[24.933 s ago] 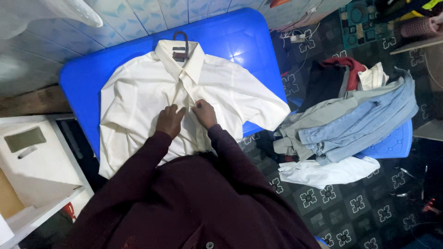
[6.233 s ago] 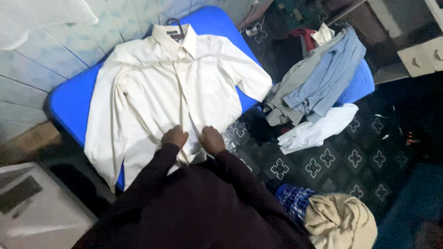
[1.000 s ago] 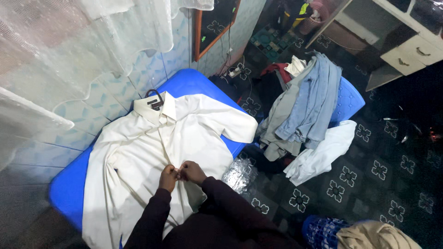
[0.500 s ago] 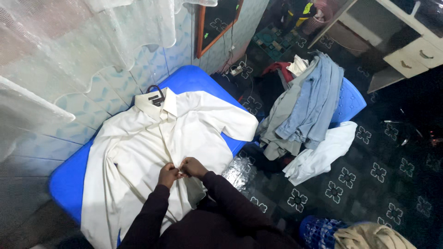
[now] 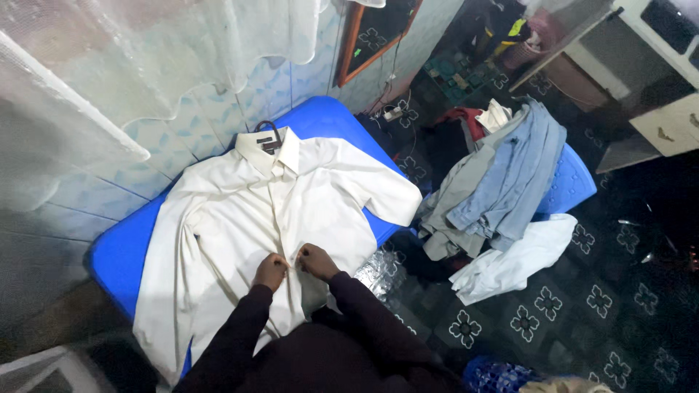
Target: The person places a shirt on a blue table, inserts a hanger into the collar, and buttons the front of the shirt before placing it in a closet.
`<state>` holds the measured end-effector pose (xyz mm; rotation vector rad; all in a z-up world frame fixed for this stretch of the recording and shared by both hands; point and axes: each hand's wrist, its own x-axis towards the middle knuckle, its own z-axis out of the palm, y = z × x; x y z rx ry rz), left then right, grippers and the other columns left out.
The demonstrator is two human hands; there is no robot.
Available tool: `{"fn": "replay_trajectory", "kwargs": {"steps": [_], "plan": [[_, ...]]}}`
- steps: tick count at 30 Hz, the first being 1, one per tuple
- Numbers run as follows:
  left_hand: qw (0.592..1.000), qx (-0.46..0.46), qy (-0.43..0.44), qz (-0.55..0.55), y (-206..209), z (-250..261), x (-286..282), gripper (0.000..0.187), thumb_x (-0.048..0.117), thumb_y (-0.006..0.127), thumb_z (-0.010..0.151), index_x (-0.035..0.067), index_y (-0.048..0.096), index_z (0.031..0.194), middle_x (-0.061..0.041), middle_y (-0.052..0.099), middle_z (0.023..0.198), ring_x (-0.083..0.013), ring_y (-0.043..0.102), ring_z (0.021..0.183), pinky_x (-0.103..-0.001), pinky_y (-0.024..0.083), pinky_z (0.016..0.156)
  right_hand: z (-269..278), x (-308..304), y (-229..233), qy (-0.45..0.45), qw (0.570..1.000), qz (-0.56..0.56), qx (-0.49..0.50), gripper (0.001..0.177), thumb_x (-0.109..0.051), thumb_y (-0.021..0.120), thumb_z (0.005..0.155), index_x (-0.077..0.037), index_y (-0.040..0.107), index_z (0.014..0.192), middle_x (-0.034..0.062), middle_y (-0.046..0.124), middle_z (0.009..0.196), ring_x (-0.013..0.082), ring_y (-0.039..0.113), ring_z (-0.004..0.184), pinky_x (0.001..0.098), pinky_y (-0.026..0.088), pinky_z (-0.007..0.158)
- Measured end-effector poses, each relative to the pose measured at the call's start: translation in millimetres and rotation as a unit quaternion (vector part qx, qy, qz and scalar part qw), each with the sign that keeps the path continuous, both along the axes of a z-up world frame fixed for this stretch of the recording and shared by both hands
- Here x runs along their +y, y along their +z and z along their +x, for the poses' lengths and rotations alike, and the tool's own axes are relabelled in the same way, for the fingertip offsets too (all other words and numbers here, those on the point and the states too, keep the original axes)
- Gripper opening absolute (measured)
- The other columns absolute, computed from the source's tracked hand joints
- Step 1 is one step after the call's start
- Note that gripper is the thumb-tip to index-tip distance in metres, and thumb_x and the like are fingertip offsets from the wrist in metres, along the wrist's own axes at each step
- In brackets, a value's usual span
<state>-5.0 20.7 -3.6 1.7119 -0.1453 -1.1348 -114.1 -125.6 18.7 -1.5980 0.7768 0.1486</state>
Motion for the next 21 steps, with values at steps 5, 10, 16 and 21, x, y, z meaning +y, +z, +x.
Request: {"fn": "replay_trajectory", "kwargs": {"steps": [5,10,16,21], "plan": [[0.834,-0.453,-0.096,0.298,23.2,-16.9,34.9,0.028,0.023,0.071,0.083,0.018,0.070,0.111,-0.009,0.066,0.121,-0.0321,0.062,0.118,-0.049,0.053,0.098,19.1,-20.8,4.9,-0.002,0.996,-0.085,-0.028,0.012,-0.013,0.060,0.089,-0.002,0.064,0.093,0.0105,0.071,0.083,0.0219,0.071,0.073,0.0351,0.056,0.071],[0.814,-0.410,-0.150,0.384,53.2,-9.8,54.3,0.089,0.040,0.085,0.072,0.020,0.043,0.148,-0.017,0.031,0.157,-0.0406,0.032,0.144,-0.065,0.038,0.107,88.5,-82.5,9.1,0.024,0.934,-0.336,-0.119,0.020,-0.009,0.062,0.088,-0.002,0.066,0.106,0.0216,0.068,0.101,0.0393,0.064,0.100,0.0455,0.051,0.088],[0.802,-0.366,-0.201,0.428,47.9,-5.6,49.7,0.114,0.052,0.090,0.068,0.032,0.025,0.160,-0.010,0.010,0.174,-0.0385,0.010,0.160,-0.072,0.032,0.113,184.6,-180.8,12.5,0.033,0.823,-0.534,-0.190,0.047,-0.006,0.062,0.077,0.000,0.061,0.123,0.0224,0.063,0.124,0.0413,0.060,0.116,0.0465,0.049,0.098],[0.797,-0.335,-0.210,0.456,53.1,1.9,39.5,0.117,0.053,0.090,0.066,0.036,0.023,0.160,-0.007,0.010,0.174,-0.0375,0.010,0.162,-0.070,0.034,0.114,206.9,-207.3,-10.6,0.108,0.793,-0.588,-0.118,0.053,-0.016,0.070,0.068,0.000,0.060,0.119,0.0180,0.066,0.109,0.0388,0.061,0.105,0.0557,0.046,0.089]]}}
